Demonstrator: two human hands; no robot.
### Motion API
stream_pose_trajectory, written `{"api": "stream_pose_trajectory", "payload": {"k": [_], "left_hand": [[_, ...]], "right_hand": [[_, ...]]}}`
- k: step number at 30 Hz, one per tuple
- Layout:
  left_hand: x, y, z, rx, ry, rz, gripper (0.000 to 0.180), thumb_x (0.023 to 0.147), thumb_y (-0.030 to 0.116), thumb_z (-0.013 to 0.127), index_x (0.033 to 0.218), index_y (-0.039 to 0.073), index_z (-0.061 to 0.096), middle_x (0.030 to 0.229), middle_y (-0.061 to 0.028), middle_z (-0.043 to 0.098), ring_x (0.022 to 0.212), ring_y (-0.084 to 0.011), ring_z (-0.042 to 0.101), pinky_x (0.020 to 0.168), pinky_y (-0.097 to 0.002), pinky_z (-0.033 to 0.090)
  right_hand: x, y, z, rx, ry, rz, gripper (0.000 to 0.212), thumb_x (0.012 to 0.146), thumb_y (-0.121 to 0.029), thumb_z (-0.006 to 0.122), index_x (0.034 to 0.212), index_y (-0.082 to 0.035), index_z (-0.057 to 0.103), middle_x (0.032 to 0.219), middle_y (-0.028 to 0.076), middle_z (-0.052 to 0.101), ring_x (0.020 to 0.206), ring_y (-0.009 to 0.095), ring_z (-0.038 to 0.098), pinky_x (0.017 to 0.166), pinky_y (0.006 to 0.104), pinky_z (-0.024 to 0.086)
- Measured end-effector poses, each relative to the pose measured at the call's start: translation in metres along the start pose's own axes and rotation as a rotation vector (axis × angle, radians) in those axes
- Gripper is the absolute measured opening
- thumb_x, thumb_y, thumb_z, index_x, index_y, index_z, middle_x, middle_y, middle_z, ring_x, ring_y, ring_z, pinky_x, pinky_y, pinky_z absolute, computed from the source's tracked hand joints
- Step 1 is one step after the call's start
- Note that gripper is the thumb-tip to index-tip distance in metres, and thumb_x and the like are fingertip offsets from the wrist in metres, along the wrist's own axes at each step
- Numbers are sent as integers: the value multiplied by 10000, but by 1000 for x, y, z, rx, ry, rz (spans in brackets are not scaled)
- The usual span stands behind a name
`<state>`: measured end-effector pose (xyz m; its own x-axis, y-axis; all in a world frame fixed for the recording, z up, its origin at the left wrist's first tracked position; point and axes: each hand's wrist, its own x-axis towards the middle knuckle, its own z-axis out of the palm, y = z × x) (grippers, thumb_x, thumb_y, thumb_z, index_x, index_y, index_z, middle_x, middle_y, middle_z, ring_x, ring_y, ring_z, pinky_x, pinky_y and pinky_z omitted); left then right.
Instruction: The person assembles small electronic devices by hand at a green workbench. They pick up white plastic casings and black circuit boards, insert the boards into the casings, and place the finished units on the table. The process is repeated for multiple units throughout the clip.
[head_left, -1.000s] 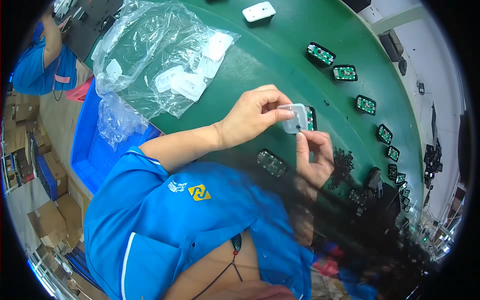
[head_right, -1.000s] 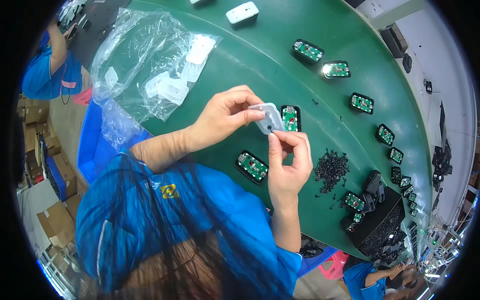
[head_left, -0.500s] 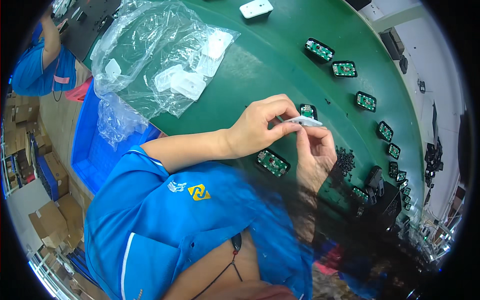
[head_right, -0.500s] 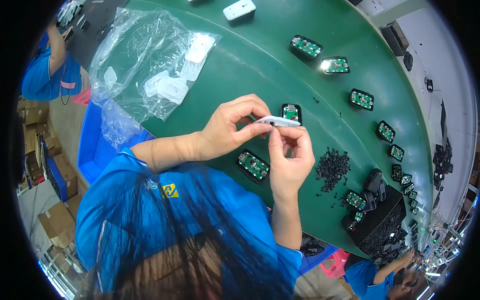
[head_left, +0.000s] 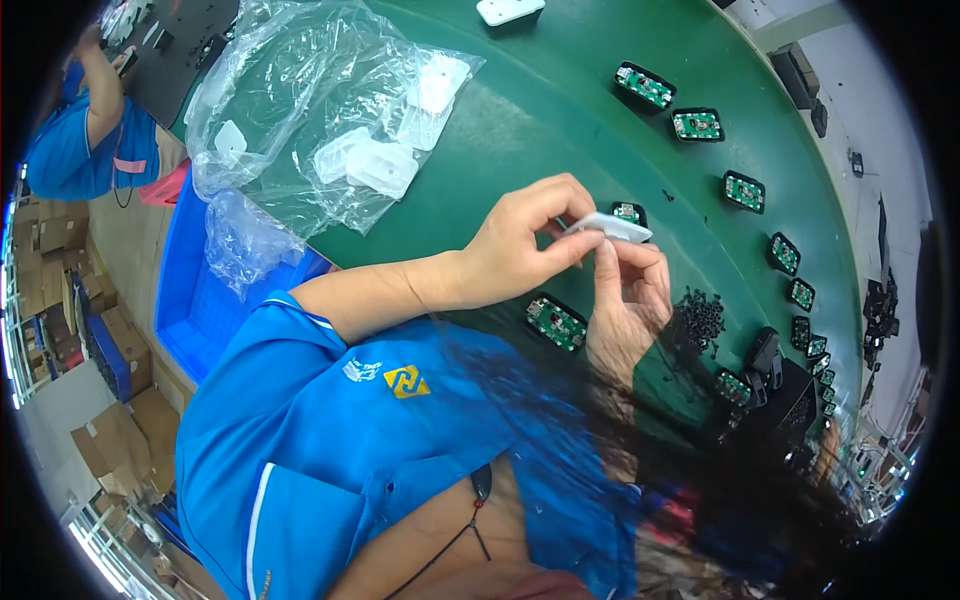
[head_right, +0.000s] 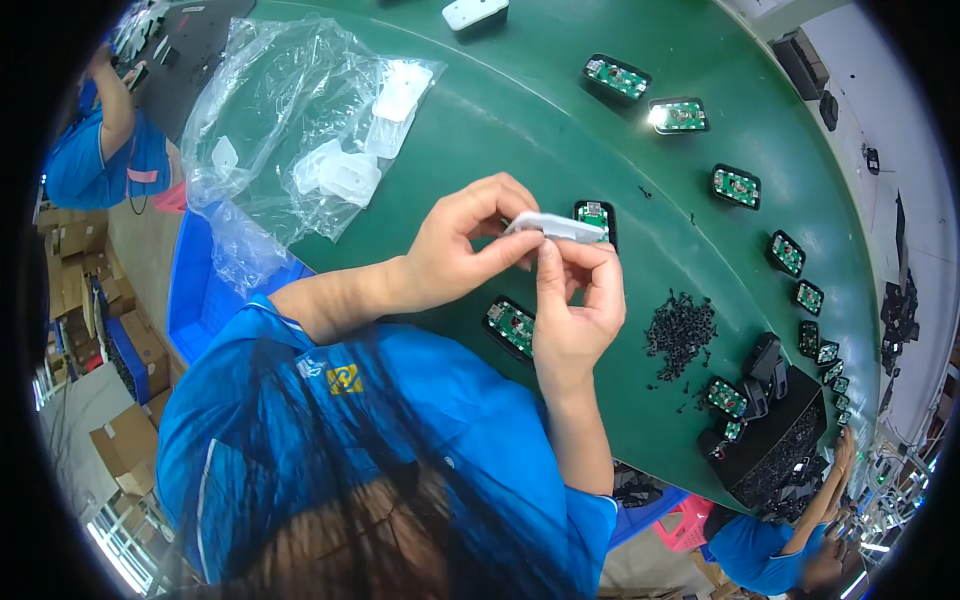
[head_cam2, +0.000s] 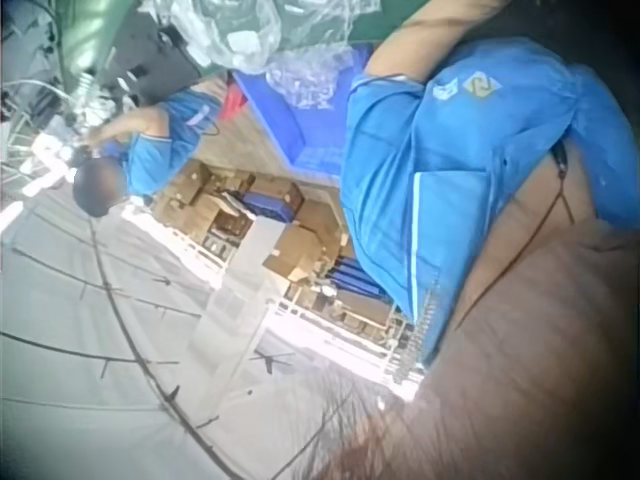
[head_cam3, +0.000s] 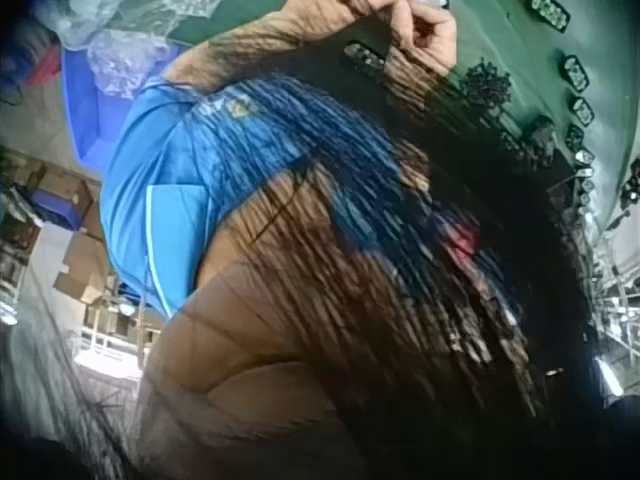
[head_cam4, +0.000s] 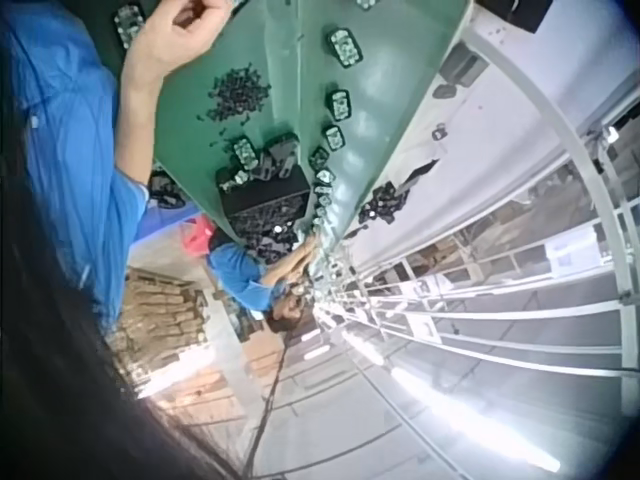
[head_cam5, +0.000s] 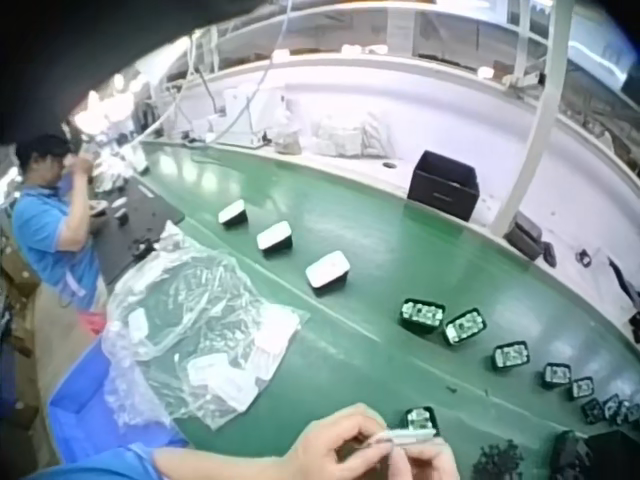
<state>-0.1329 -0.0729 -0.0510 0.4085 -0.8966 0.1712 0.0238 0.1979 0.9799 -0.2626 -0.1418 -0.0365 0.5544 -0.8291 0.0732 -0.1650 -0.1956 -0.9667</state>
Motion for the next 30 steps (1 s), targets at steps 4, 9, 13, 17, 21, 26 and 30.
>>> {"api": "stream_pose_trajectory", "payload": {"k": [4, 9, 13, 17, 21, 26, 30], "left_hand": [[1, -1, -4, -302, 5, -236, 92, 889, 74, 579, 911, -7, 539, 883, -55, 569, 727, -107, 597, 632, -232, 509], [-2, 0, -5, -291, -47, -275, 99, 892, 87, 579, 911, -2, 540, 879, -64, 566, 717, -107, 598, 633, -233, 505], [-3, 5, -5, -237, -80, -283, 90, 895, 58, 572, 907, -21, 530, 946, -67, 509, 789, -133, 604, 670, -249, 522], [-5, 5, -5, -219, -94, -260, 86, 894, 52, 569, 909, -21, 526, 955, -70, 501, 795, -131, 599, 673, -248, 518], [-10, 3, -10, -206, -132, -241, 80, 904, 34, 542, 949, -31, 536, 954, -69, 495, 804, -142, 605, 686, -256, 522], [-12, 12, -18, -320, -69, -337, 246, 942, 102, 491, 1134, -45, 534, 949, -78, 556, 772, -136, 640, 713, -259, 523], [-8, 9, -20, -270, -103, -422, 196, 928, 107, 527, 1070, -27, 550, 877, -72, 605, 724, -125, 634, 657, -249, 518]], "right_hand": [[2, 1, -12, -178, 239, -114, 264, 782, -142, 732, 980, -27, 602, 930, 19, 511, 693, 57, 433, 565, 179, 321], [11, 3, -21, 24, -101, 62, 322, 778, -105, 727, 1060, -31, 590, 943, 0, 533, 696, 41, 413, 549, 173, 306], [14, 5, -18, 298, -157, 216, 188, 805, -43, 698, 927, -16, 557, 808, -31, 523, 649, 11, 401, 543, 160, 314], [17, -3, -21, 279, -228, 245, 166, 804, -33, 697, 855, -31, 539, 752, -42, 501, 622, 1, 397, 528, 162, 313], [14, 1, -18, 218, -209, 209, 166, 797, -31, 703, 836, -37, 542, 754, -39, 503, 635, 3, 419, 530, 160, 311], [15, 0, -9, 387, -186, 264, 160, 809, -34, 694, 839, -46, 537, 735, -32, 511, 657, 15, 453, 567, 176, 357], [14, 5, -10, 334, -215, 304, 159, 816, -45, 690, 840, -49, 533, 745, -32, 515, 664, 18, 455, 575, 181, 360]]}}
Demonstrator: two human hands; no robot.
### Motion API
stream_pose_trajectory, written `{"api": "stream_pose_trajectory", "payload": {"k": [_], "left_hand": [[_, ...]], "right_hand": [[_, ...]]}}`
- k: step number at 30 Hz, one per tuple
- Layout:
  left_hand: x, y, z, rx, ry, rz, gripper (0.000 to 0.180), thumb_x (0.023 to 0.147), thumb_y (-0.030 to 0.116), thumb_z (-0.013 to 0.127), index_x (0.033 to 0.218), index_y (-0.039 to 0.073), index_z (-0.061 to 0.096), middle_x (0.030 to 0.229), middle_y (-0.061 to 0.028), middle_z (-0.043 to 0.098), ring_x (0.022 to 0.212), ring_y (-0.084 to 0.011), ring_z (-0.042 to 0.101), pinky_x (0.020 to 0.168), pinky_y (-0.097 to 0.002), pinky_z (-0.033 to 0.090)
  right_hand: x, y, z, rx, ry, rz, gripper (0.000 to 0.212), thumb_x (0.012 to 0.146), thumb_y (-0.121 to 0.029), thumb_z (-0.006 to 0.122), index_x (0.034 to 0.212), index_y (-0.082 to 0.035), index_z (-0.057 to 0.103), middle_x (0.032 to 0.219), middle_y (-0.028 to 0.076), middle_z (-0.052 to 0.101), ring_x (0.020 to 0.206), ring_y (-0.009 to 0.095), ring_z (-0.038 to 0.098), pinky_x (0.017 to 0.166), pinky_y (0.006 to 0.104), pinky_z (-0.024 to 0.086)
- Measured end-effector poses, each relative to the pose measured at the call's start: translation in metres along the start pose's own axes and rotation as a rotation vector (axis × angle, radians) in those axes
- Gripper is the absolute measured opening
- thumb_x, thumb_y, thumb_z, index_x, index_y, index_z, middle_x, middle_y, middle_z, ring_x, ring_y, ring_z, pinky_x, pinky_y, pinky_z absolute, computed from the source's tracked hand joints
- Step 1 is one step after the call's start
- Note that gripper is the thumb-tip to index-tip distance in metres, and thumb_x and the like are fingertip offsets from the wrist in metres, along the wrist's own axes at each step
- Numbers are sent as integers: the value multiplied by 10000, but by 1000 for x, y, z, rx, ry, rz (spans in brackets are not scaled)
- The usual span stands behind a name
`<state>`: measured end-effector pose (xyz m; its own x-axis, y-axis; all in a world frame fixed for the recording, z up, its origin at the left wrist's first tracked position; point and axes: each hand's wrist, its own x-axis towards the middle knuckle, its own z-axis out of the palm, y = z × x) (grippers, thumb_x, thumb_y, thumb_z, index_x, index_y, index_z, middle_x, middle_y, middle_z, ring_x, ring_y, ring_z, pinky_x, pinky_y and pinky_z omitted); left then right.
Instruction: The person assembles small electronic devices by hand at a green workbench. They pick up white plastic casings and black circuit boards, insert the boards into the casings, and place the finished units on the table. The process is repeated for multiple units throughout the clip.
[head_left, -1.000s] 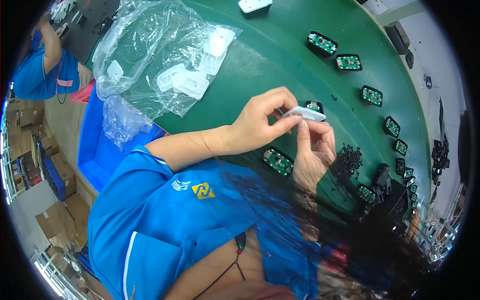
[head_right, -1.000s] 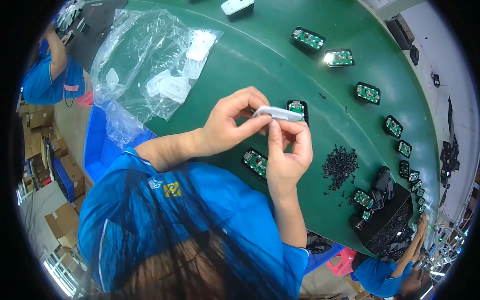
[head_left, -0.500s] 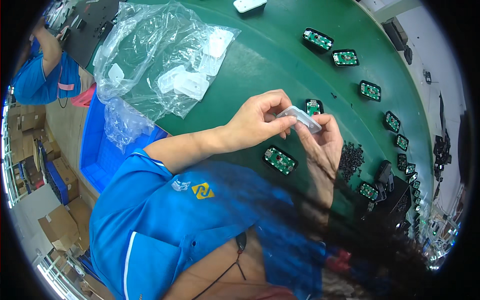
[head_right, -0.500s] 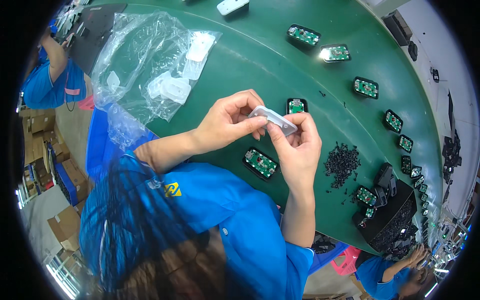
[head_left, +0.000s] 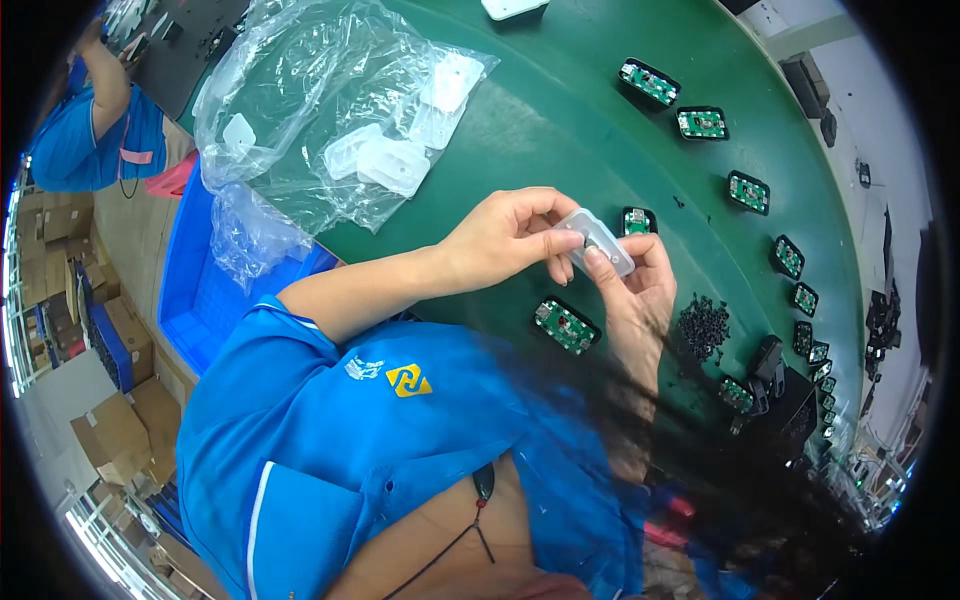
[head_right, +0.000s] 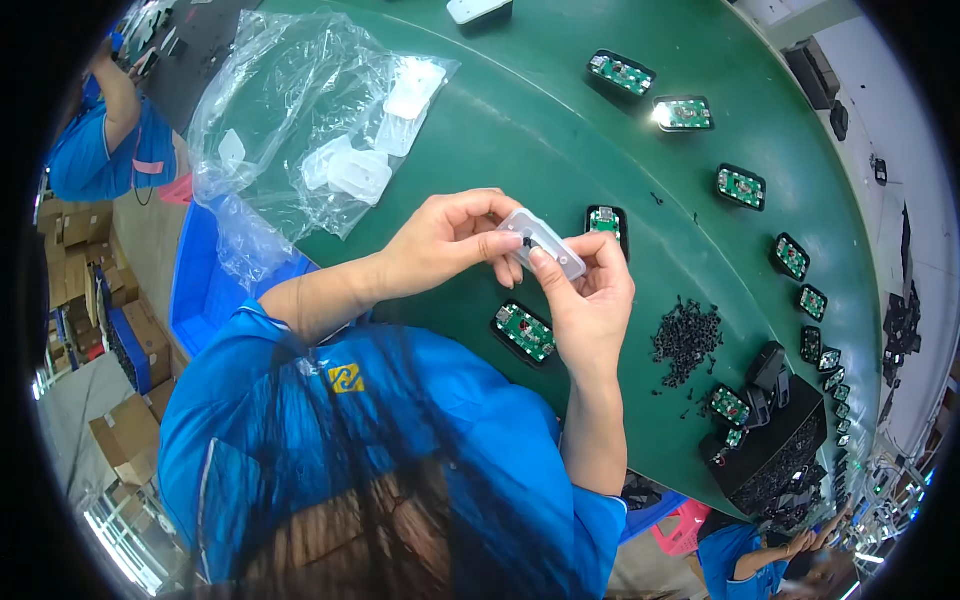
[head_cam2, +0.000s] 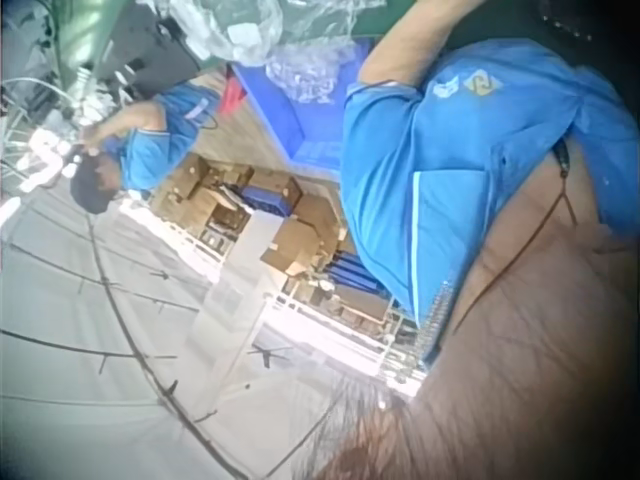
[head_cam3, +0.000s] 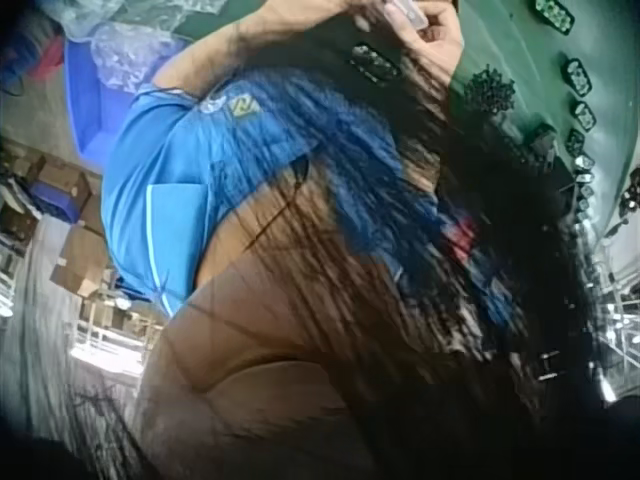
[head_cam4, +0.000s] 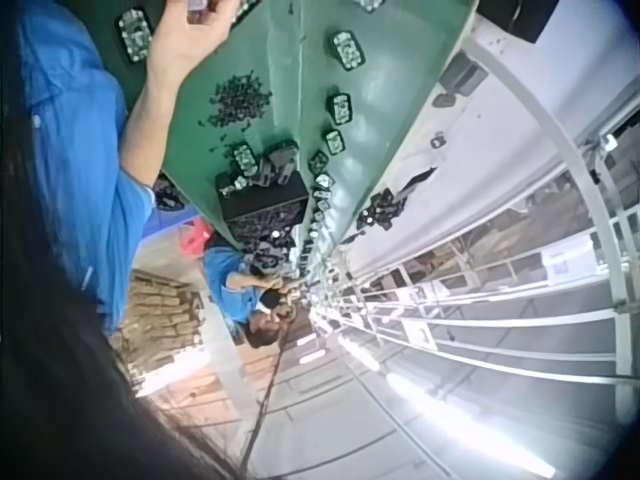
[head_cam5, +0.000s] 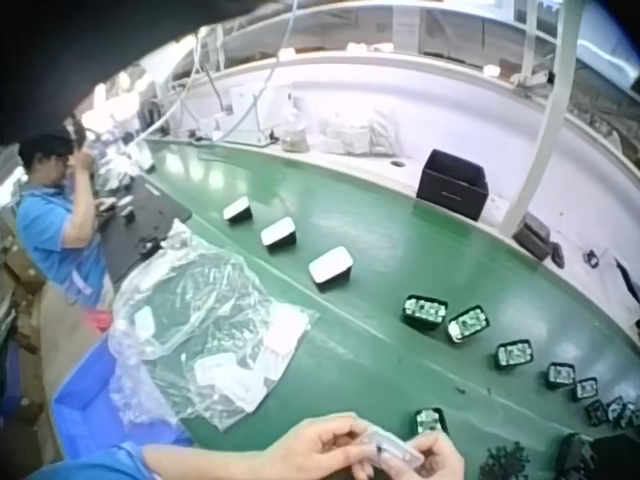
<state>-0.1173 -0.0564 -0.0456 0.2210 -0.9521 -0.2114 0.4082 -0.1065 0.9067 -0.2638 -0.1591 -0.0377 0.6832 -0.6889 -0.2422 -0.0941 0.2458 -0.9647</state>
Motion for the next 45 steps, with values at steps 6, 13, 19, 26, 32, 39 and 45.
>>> {"api": "stream_pose_trajectory", "payload": {"k": [6, 13, 19, 26, 32, 39, 45], "left_hand": [[0, 5, 2, 48, 42, -31, 131, 909, 106, 573, 976, -5, 558, 817, -54, 610, 664, -98, 606, 597, -226, 498], [1, 6, 1, 28, 39, 30, 119, 908, 105, 576, 957, -3, 564, 814, -48, 608, 656, -85, 598, 591, -213, 494], [1, 5, 6, -7, -31, 23, 125, 918, 111, 562, 954, -8, 559, 833, -50, 596, 659, -91, 601, 603, -222, 505], [-5, 7, 11, -1, -73, 10, 138, 900, 121, 579, 933, -5, 534, 818, -70, 607, 650, -115, 604, 607, -239, 502], [-4, 8, 6, -49, -37, -5, 114, 896, 97, 585, 941, 2, 541, 830, -59, 608, 670, -103, 608, 568, -232, 501], [-2, 4, 8, -47, -108, 6, 154, 917, 76, 539, 1035, -23, 539, 866, -73, 605, 721, -121, 614, 625, -242, 511], [-2, 8, -3, -62, 14, 46, 211, 935, 58, 486, 1121, -42, 484, 864, -107, 613, 688, -151, 624, 628, -257, 521]], "right_hand": [[-2, 5, 1, -4, -14, -43, 166, 819, -49, 686, 896, -33, 540, 787, -23, 511, 654, 18, 435, 564, 173, 351], [-5, -9, 4, -343, 24, -159, 278, 801, -133, 710, 1031, -34, 588, 925, 2, 550, 670, 19, 443, 515, 168, 308], [-7, -14, -1, -153, -65, 2, 151, 833, -115, 681, 915, -30, 588, 785, -21, 593, 677, 17, 492, 560, 170, 343], [-9, -25, -6, -84, -128, 106, 135, 824, -69, 680, 896, -22, 576, 819, 8, 611, 750, 51, 547, 674, 200, 430], [-8, -19, -6, 25, -144, 133, 144, 840, -96, 671, 917, -25, 572, 843, 14, 604, 778, 53, 542, 692, 206, 423], [-12, -18, -8, -119, -65, 42, 125, 834, -73, 671, 870, -32, 559, 784, 0, 594, 703, 41, 530, 633, 194, 415], [-6, -9, -4, 125, -101, 130, 244, 814, -130, 709, 961, -29, 541, 850, 20, 605, 728, 61, 551, 624, 196, 431]]}}
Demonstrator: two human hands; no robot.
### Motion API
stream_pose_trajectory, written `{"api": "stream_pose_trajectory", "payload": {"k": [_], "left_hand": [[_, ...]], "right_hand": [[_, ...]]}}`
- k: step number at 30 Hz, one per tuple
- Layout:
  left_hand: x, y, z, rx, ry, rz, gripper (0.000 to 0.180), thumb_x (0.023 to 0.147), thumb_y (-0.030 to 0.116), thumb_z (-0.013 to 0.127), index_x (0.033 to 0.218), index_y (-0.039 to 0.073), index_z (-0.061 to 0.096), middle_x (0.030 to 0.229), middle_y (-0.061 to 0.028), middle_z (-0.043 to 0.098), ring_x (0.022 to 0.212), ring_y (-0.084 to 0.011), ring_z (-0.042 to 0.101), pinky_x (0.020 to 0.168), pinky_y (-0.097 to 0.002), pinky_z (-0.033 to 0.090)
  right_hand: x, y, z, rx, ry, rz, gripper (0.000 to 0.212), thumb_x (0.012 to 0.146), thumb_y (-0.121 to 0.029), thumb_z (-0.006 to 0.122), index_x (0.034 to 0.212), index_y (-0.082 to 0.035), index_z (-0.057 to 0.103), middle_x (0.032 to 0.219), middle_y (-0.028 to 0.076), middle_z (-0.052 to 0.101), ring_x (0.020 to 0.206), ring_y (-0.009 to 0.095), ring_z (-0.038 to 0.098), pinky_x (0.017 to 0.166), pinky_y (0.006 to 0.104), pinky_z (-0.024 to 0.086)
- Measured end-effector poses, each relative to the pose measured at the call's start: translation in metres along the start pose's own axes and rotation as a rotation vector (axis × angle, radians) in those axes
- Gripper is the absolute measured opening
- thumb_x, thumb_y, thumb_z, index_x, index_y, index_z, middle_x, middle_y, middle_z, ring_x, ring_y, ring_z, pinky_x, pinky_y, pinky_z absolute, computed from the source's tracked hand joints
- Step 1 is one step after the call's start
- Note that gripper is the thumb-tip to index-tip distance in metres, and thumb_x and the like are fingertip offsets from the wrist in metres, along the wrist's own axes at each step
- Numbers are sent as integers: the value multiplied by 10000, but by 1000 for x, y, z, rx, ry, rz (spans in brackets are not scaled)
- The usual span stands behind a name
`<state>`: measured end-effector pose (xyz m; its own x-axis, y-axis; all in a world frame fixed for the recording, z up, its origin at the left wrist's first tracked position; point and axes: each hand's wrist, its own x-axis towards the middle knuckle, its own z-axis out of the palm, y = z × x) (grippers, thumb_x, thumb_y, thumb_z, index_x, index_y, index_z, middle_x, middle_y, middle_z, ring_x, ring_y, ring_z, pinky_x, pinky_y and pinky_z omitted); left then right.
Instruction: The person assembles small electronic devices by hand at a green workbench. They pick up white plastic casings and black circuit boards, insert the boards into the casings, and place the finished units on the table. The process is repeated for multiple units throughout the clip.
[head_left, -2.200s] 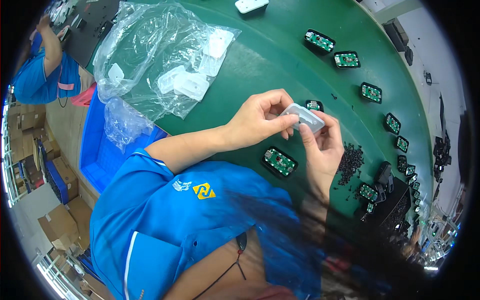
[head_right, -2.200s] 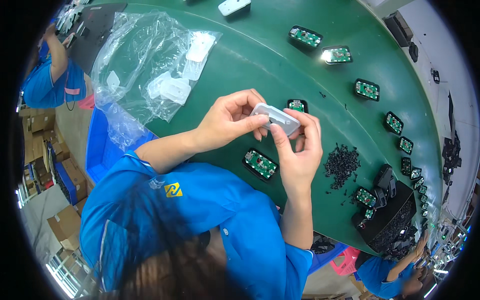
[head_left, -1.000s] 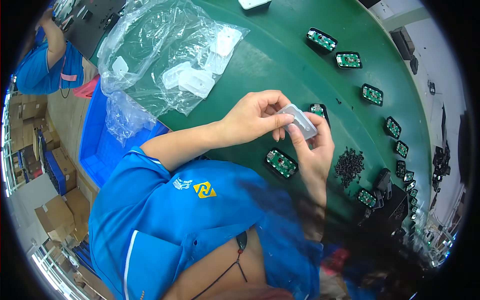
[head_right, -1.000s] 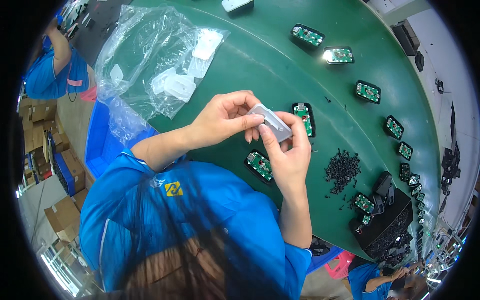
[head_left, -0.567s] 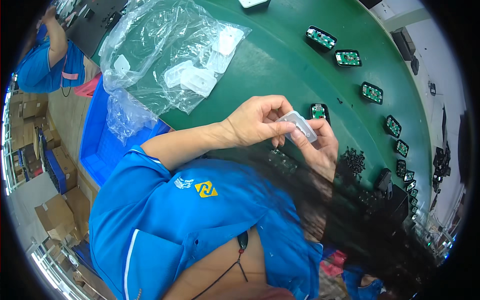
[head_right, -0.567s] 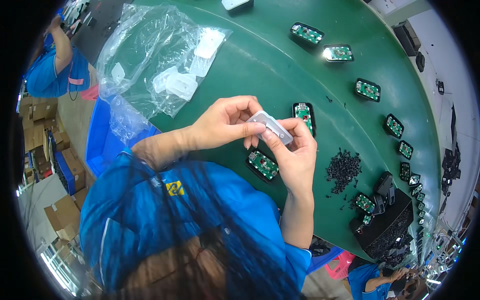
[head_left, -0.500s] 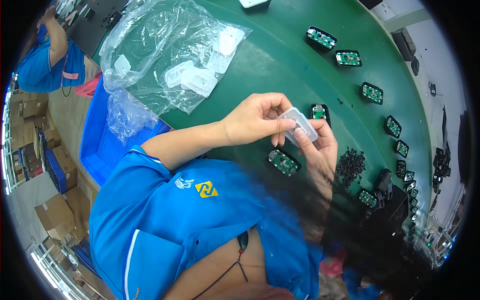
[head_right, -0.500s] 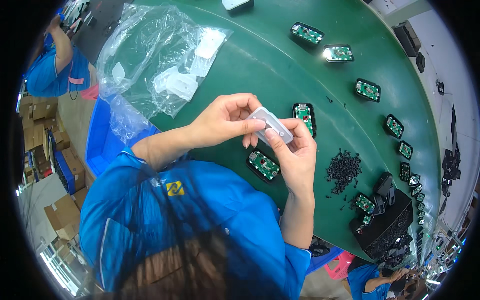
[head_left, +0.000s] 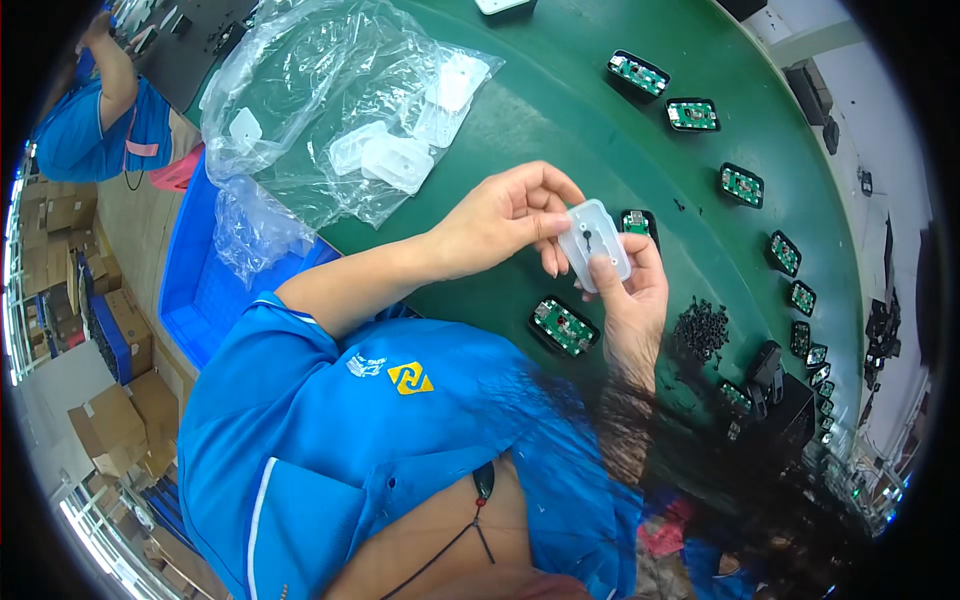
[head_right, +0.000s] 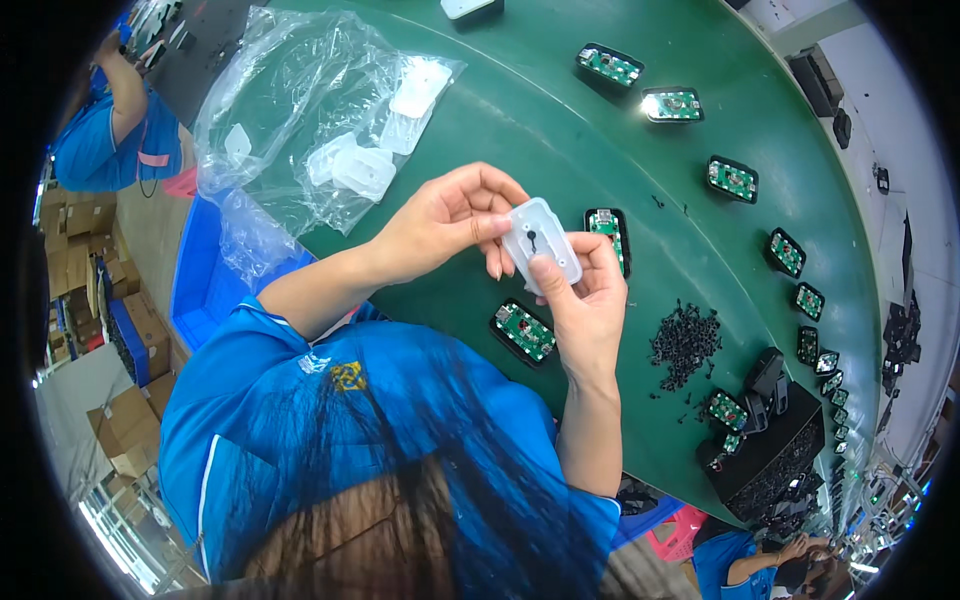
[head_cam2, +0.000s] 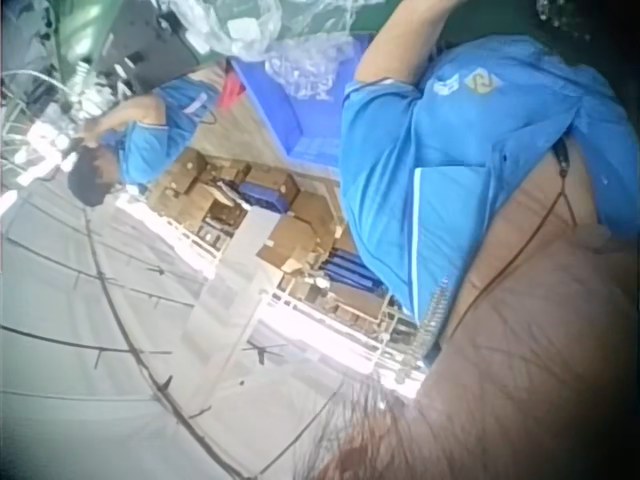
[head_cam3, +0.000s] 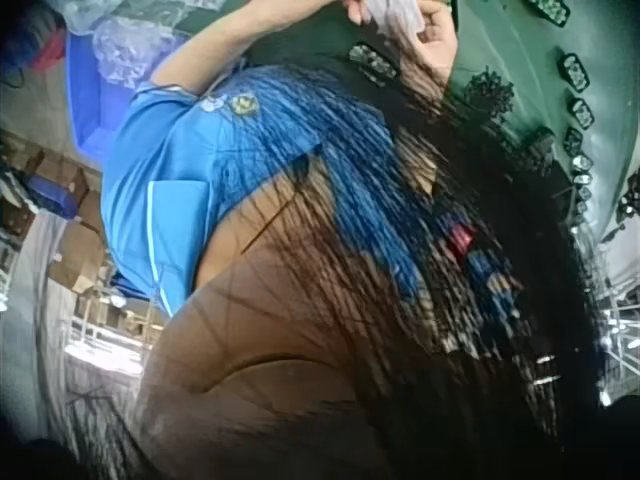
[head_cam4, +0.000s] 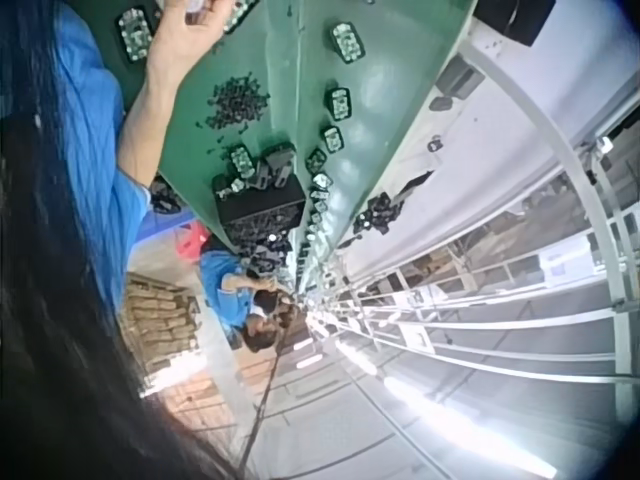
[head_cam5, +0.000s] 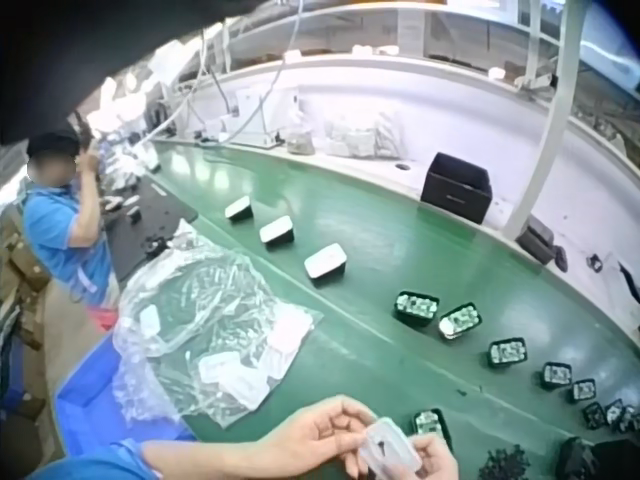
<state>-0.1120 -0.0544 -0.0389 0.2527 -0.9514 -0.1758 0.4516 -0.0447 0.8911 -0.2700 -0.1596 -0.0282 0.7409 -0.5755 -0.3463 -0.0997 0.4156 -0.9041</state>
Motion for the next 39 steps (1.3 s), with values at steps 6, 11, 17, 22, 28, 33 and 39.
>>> {"api": "stream_pose_trajectory", "payload": {"k": [6, 11, 17, 22, 28, 33, 39], "left_hand": [[30, 0, -26, 252, 84, 75, 121, 917, 42, 496, 995, -49, 506, 786, -106, 624, 618, -129, 607, 549, -246, 492], [63, 5, -43, 884, 186, 270, 93, 831, 70, 569, 914, 32, 589, 811, -132, 617, 693, -272, 607, 622, -367, 482], [86, 6, -37, 1328, 53, 335, 79, 804, 41, 566, 883, 45, 573, 919, -144, 522, 786, -327, 577, 669, -407, 468], [80, -6, -39, 1351, 144, 475, 109, 844, 120, 590, 935, 67, 563, 911, -122, 491, 762, -308, 562, 637, -401, 462], [78, -3, -46, 1124, 349, 556, 201, 854, 126, 606, 1036, 50, 566, 956, -109, 512, 759, -255, 590, 652, -340, 483], [77, 7, -49, 611, 398, 455, 401, 883, 162, 601, 1233, 6, 481, 1108, -115, 556, 899, -202, 599, 746, -308, 499], [54, 25, -16, -63, 55, 247, 377, 923, 261, 565, 1191, 7, 490, 1062, -55, 592, 927, -138, 583, 773, -281, 502]], "right_hand": [[-4, -6, -9, -943, 316, -608, 352, 747, -177, 745, 1044, -74, 587, 1094, 68, 551, 981, 192, 537, 806, 298, 401], [1, -1, -41, -1441, 221, -658, 318, 752, -86, 667, 1062, -103, 595, 1123, 56, 569, 1053, 255, 523, 883, 374, 381], [-1, -38, -90, -1764, 365, -451, 250, 779, -129, 642, 1024, -114, 594, 1075, 51, 580, 1027, 244, 532, 826, 373, 392], [90, -63, -61, -1560, 317, -829, 241, 814, -183, 638, 1038, -105, 598, 1087, 66, 589, 1029, 254, 537, 835, 373, 408], [189, -57, -41, -1466, 125, -969, 490, 769, -161, 695, 1223, -94, 523, 1123, 100, 591, 1042, 282, 539, 878, 382, 414], [178, -55, -17, -849, 42, -629, 587, 735, -116, 750, 1239, -12, 468, 1042, 116, 586, 838, 159, 561, 759, 292, 465], [76, -64, 8, -945, -91, -713, 641, 718, -229, 779, 1238, -8, 476, 1165, 127, 542, 1079, 250, 517, 907, 348, 413]]}}
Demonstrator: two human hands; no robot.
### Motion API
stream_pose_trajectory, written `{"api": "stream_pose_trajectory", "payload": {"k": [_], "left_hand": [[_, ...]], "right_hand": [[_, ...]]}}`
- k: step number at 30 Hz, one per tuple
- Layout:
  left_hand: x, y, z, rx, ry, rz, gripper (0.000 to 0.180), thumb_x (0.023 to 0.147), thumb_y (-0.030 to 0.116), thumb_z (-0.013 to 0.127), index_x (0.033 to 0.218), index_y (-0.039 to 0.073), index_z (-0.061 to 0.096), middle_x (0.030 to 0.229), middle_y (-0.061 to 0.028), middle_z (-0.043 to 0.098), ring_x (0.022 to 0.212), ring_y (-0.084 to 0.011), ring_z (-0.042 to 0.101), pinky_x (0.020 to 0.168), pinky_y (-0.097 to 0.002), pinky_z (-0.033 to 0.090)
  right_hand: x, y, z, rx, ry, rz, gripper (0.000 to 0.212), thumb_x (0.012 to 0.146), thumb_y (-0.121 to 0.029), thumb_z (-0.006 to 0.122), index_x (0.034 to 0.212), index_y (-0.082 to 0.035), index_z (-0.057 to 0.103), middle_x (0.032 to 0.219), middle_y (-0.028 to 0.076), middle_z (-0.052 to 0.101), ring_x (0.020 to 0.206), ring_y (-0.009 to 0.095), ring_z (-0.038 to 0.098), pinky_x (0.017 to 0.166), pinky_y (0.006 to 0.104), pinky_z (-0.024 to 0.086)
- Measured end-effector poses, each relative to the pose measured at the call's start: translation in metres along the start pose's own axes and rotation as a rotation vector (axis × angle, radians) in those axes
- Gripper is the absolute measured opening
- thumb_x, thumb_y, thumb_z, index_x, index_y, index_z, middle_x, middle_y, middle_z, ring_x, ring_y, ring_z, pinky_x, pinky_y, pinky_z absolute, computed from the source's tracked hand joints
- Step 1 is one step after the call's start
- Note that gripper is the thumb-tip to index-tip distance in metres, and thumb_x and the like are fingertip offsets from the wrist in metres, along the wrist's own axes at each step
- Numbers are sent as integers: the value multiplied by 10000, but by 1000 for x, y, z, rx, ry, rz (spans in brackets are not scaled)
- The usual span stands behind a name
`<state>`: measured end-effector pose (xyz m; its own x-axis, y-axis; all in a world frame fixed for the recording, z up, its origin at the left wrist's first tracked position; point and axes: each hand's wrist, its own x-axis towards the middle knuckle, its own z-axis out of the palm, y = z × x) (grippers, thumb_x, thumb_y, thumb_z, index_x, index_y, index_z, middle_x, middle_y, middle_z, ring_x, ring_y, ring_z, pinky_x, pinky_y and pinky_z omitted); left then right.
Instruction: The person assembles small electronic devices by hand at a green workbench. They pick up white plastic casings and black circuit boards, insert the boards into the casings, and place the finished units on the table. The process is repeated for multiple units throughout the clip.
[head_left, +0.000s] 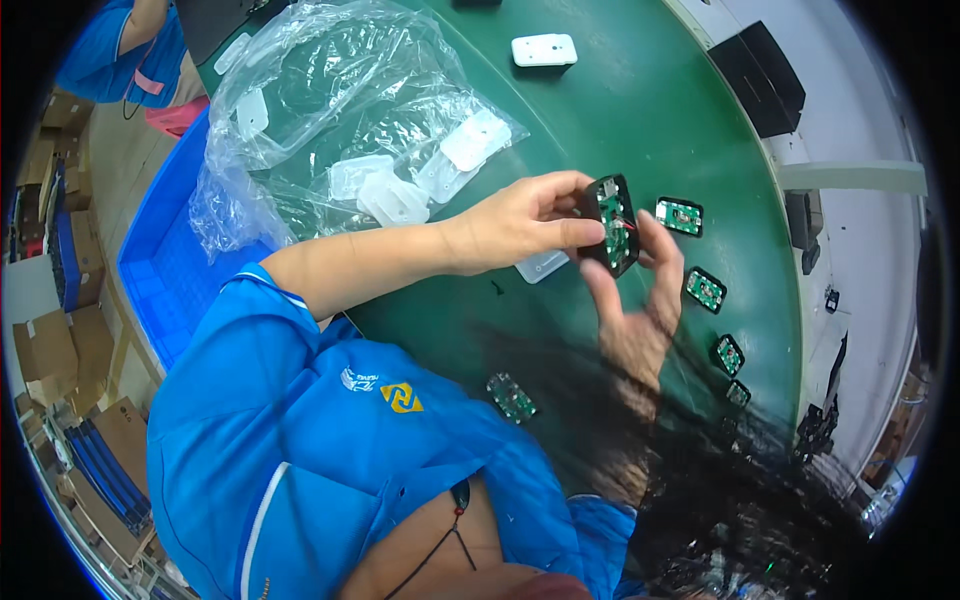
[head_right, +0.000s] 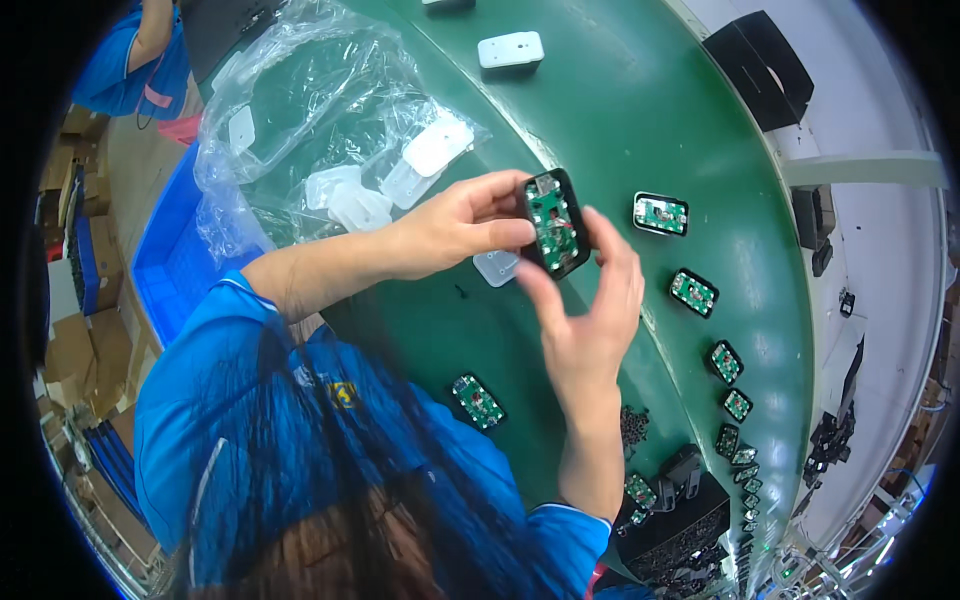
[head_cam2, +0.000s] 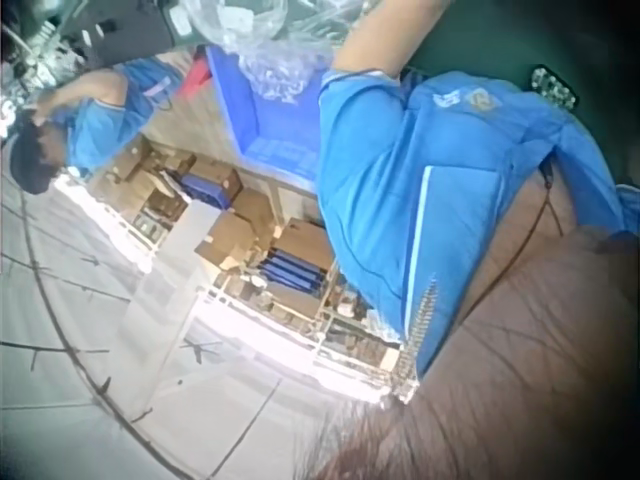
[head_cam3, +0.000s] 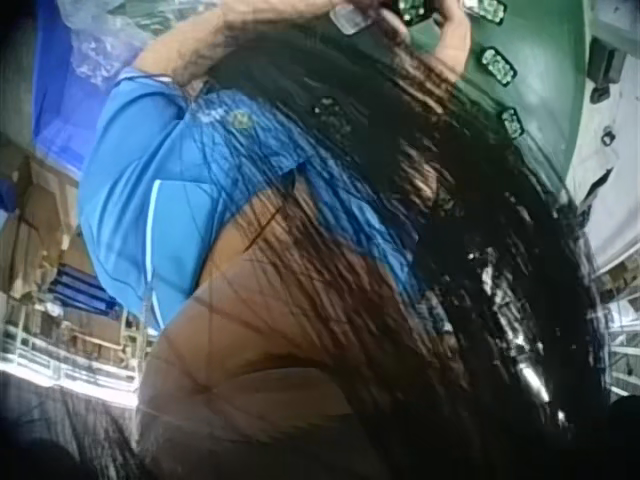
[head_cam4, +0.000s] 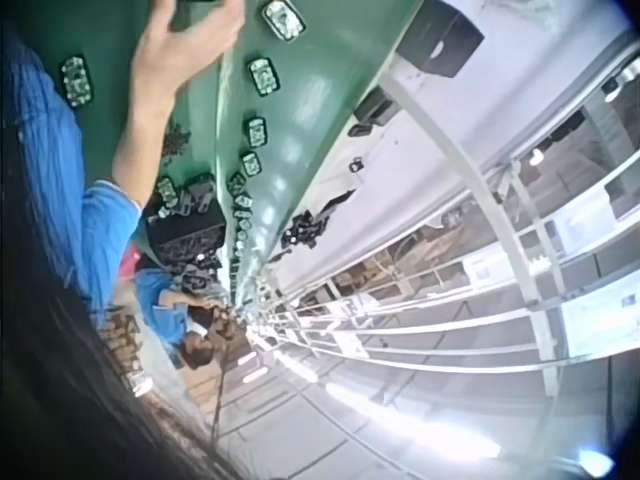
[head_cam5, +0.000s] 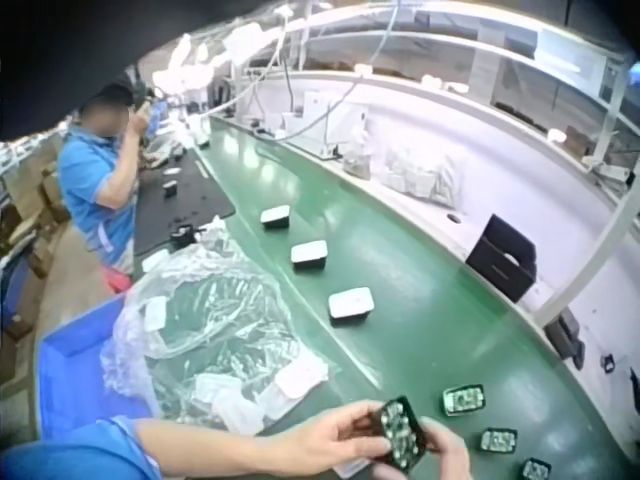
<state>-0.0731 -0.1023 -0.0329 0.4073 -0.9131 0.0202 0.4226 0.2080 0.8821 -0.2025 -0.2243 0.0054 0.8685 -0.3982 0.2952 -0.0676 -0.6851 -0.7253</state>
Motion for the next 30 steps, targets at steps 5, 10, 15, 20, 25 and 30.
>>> {"api": "stream_pose_trajectory", "payload": {"k": [5, 10, 15, 20, 25, 30], "left_hand": [[-23, 18, 8, -295, -305, -390, 358, 950, 359, 493, 1075, 28, 545, 916, -61, 615, 781, -143, 610, 685, -276, 510], [-37, 14, 17, -382, -545, -513, 380, 956, 420, 447, 958, 59, 565, 821, -24, 592, 703, -111, 575, 635, -284, 494], [-46, 9, 16, -274, -603, -471, 332, 951, 368, 489, 1030, 52, 553, 882, -13, 598, 759, -80, 566, 644, -258, 489], [-58, 7, 38, 528, -243, 343, 494, 812, 310, 688, 1162, 10, 512, 963, -62, 589, 840, -154, 582, 712, -304, 488], [-68, -5, 48, 604, -91, 552, 495, 782, 260, 722, 1150, 7, 510, 921, -87, 563, 786, -193, 569, 715, -304, 468], [-77, -15, 43, 417, -80, 423, 470, 786, 240, 723, 1139, 4, 519, 960, -83, 555, 797, -169, 562, 730, -298, 467]], "right_hand": [[-13, -23, -42, 46, -24, -115, 571, 796, -440, 639, 1200, -40, 578, 1303, 159, 471, 1180, 298, 444, 962, 399, 361], [-27, -27, -44, 195, -179, -170, 327, 724, -317, 712, 998, -137, 705, 1257, 138, 520, 1159, 297, 453, 873, 385, 384], [-42, -36, -43, 152, -101, -259, 226, 671, -208, 766, 883, -157, 706, 1112, 98, 559, 977, 241, 486, 765, 355, 384], [-81, -44, -4, 192, 340, -129, 156, 778, -55, 697, 902, -77, 605, 941, 93, 541, 880, 200, 506, 751, 317, 404], [-90, -51, 32, 436, 573, -2, 193, 838, 2, 632, 987, -17, 511, 934, 108, 542, 854, 191, 529, 758, 290, 430], [-87, -58, 40, 216, 639, -131, 174, 814, 43, 637, 961, -6, 559, 883, 111, 579, 799, 202, 550, 697, 286, 445]]}}
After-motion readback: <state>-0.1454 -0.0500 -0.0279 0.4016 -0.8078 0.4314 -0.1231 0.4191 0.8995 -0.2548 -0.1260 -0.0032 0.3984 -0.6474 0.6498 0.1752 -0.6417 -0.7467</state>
